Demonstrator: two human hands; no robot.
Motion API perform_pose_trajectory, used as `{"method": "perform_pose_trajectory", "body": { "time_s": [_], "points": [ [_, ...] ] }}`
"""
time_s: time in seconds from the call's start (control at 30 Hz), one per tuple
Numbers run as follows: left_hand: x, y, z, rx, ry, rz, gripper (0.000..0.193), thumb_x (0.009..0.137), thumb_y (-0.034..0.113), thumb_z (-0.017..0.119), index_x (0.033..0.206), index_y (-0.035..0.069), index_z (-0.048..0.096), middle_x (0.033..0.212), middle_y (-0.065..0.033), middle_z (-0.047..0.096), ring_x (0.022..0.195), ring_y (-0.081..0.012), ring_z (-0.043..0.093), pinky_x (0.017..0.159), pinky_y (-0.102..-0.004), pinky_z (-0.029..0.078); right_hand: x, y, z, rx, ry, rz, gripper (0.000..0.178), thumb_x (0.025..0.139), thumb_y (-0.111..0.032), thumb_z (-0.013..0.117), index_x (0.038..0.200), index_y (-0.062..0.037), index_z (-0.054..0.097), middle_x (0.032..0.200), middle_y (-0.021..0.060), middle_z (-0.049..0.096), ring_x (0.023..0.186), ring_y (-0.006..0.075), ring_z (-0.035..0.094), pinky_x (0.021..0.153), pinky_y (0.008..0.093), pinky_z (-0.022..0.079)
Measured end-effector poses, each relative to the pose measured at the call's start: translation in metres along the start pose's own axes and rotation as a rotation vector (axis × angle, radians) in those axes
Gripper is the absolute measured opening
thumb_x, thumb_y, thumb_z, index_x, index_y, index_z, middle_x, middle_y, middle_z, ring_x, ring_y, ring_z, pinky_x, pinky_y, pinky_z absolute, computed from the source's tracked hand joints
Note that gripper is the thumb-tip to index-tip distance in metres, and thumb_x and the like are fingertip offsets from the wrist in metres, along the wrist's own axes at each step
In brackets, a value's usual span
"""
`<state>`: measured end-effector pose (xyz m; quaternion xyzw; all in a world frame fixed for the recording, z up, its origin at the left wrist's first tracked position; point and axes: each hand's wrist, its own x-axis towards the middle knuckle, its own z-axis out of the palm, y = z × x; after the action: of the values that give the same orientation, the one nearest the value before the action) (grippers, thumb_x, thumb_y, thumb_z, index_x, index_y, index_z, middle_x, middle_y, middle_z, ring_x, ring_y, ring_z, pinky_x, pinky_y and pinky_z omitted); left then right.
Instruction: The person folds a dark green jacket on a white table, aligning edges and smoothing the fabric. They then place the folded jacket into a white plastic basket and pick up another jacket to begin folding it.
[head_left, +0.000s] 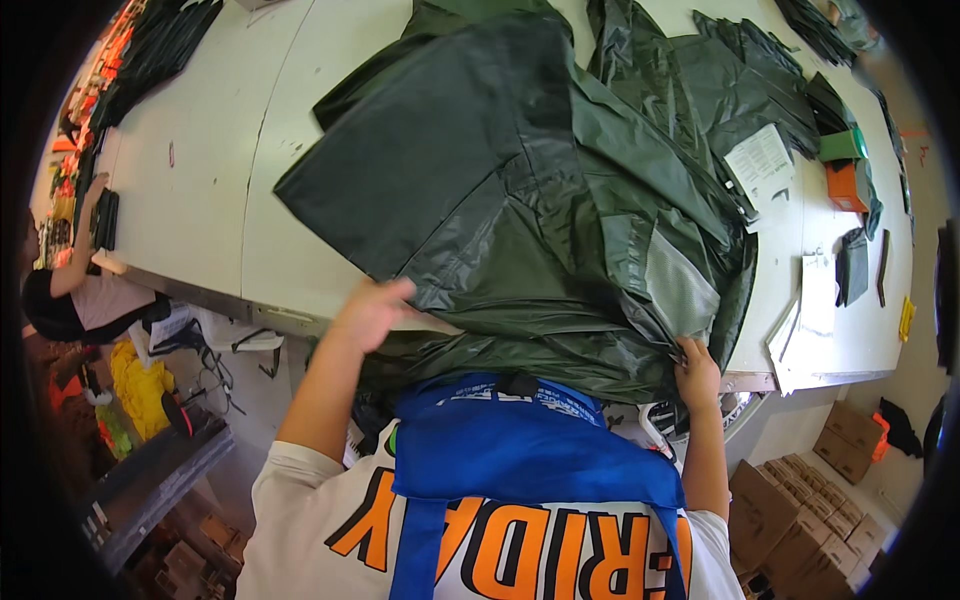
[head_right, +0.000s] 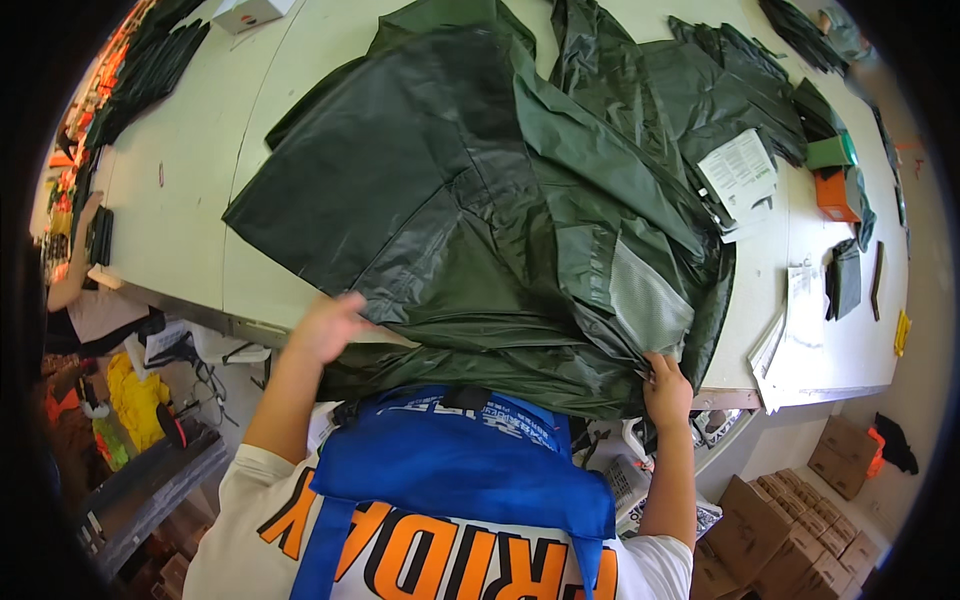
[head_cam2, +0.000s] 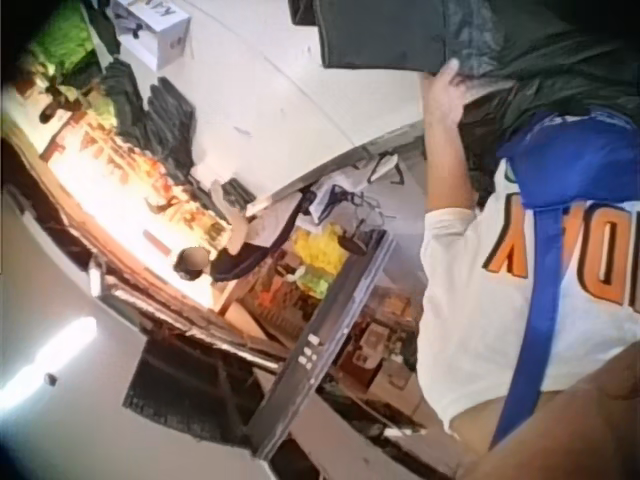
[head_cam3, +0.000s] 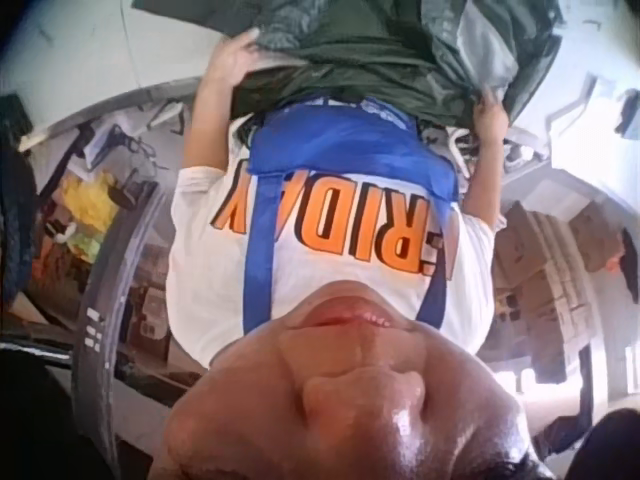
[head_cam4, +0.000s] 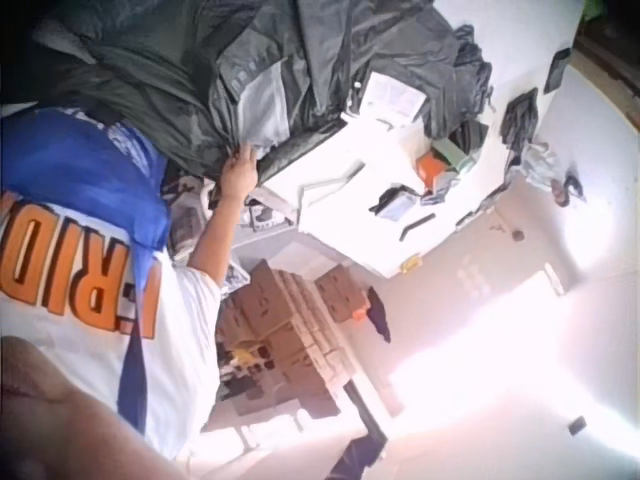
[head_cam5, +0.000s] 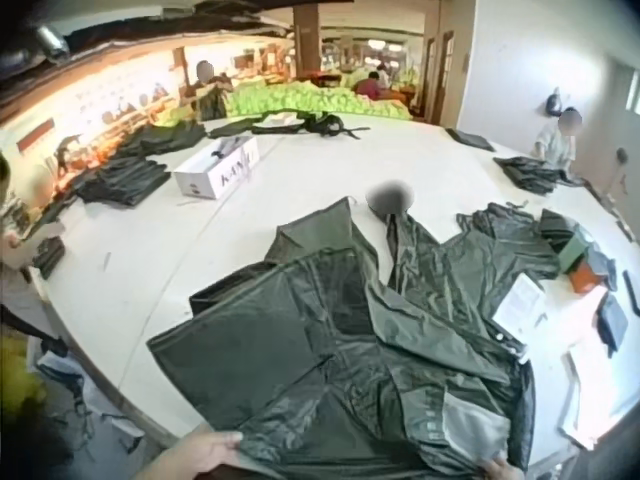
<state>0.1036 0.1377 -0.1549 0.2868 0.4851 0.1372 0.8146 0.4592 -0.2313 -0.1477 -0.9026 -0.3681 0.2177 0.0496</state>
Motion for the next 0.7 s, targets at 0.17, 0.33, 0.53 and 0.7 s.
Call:
{"method": "perform_pose_trajectory", "body": {
  "time_s": [0.17,0.33,0.53,0.7],
  "points": [
    [0.037,0.094,-0.020,-0.104,0.157,0.564,0.053,0.083,0.004,0.064,0.132,0.006,0.044,0.126,-0.0069,0.054,0.118,-0.0224,0.049,0.100,-0.0381,0.040,0.003,0.005,-0.013,0.037,-0.062,-0.040,0.044,0.070,0.003,0.057,0.111,-0.0130,0.060,0.094,0.0133,0.059,0.084,0.0338,0.060,0.074,0.0408,0.049],
    [0.056,0.120,-0.039,0.173,0.259,0.568,0.046,0.087,0.010,0.063,0.129,0.010,0.047,0.119,-0.0040,0.056,0.105,-0.0155,0.054,0.085,-0.0333,0.047,0.002,0.035,-0.011,0.160,-0.092,-0.067,0.042,0.075,0.001,0.059,0.115,-0.0092,0.060,0.098,0.0121,0.062,0.085,0.0284,0.061,0.074,0.0341,0.048],
    [0.058,0.124,-0.072,0.492,0.292,0.563,0.026,0.087,0.010,0.061,0.112,0.011,0.054,0.105,-0.0007,0.059,0.094,-0.0115,0.054,0.079,-0.0285,0.044,0.059,-0.015,-0.044,0.647,0.064,0.128,0.034,0.088,-0.008,0.061,0.122,-0.0035,0.058,0.105,0.0068,0.064,0.097,0.0131,0.058,0.083,0.0255,0.045],
    [0.045,0.128,-0.054,1.096,0.440,1.098,0.010,0.090,0.009,0.057,0.098,0.008,0.051,0.106,-0.0010,0.060,0.093,-0.0096,0.052,0.085,-0.0234,0.039,0.161,-0.144,-0.028,0.474,0.185,-0.264,0.041,0.087,-0.018,0.066,0.123,-0.0028,0.057,0.112,0.0133,0.063,0.100,0.0228,0.061,0.086,0.0314,0.047]
  ]
}}
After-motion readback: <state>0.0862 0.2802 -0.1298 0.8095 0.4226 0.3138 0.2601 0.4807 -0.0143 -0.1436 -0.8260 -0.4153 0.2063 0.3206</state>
